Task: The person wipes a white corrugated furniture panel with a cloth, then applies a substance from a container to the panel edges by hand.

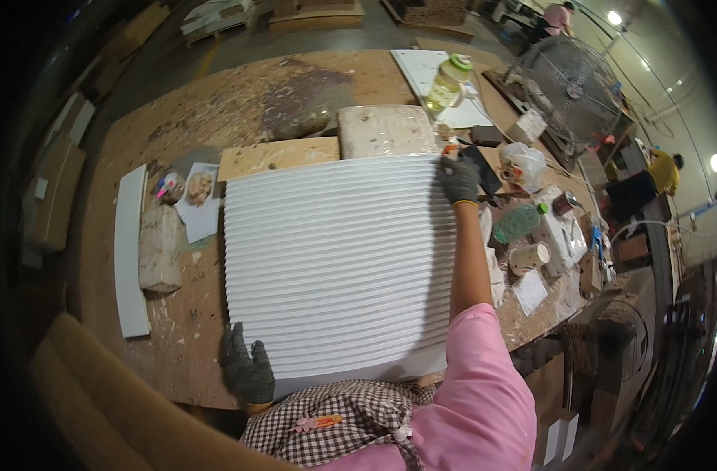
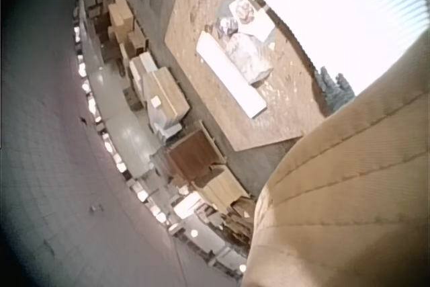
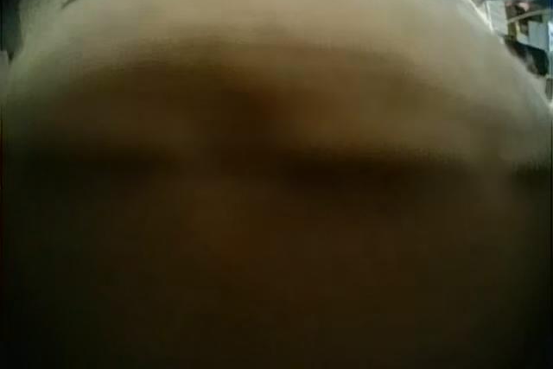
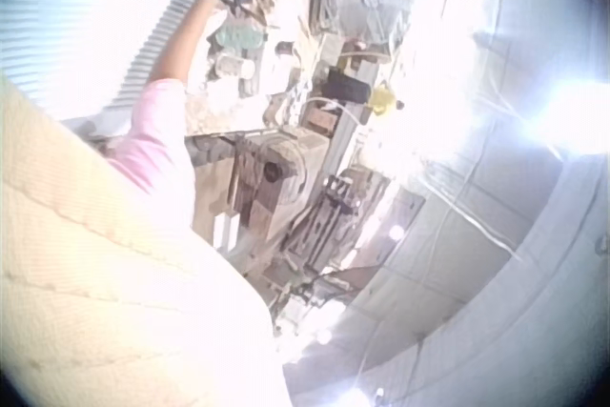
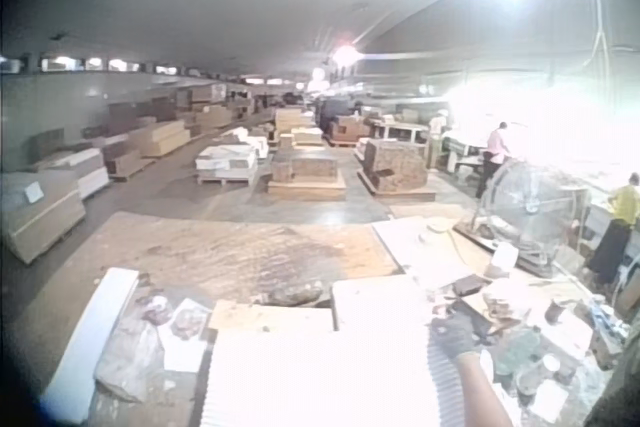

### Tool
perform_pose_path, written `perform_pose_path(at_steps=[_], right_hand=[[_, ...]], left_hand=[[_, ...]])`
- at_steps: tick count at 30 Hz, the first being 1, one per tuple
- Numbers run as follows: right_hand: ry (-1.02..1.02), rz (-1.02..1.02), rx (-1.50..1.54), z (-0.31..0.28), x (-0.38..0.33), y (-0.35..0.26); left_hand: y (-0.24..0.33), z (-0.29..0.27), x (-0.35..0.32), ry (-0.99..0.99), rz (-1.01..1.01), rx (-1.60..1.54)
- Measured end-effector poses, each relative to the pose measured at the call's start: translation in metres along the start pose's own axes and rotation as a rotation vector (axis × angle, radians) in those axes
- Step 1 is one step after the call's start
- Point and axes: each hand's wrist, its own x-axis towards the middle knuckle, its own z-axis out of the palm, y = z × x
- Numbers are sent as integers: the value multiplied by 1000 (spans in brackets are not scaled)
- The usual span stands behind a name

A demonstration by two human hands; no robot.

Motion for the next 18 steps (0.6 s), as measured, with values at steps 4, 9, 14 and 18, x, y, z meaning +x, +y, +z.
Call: perform_pose_path(at_steps=[4,9,14,18], right_hand=[[-45,161,-267,-9,6,-10],[-62,-80,255,11,-15,-146],[-232,-336,242,7,-47,-265],[-293,-217,118,3,-37,-246]], left_hand=[[6,-3,5,50,18,-110],[3,1,2,63,-8,-173],[-3,7,2,86,47,-187],[-7,10,0,72,41,-185]])
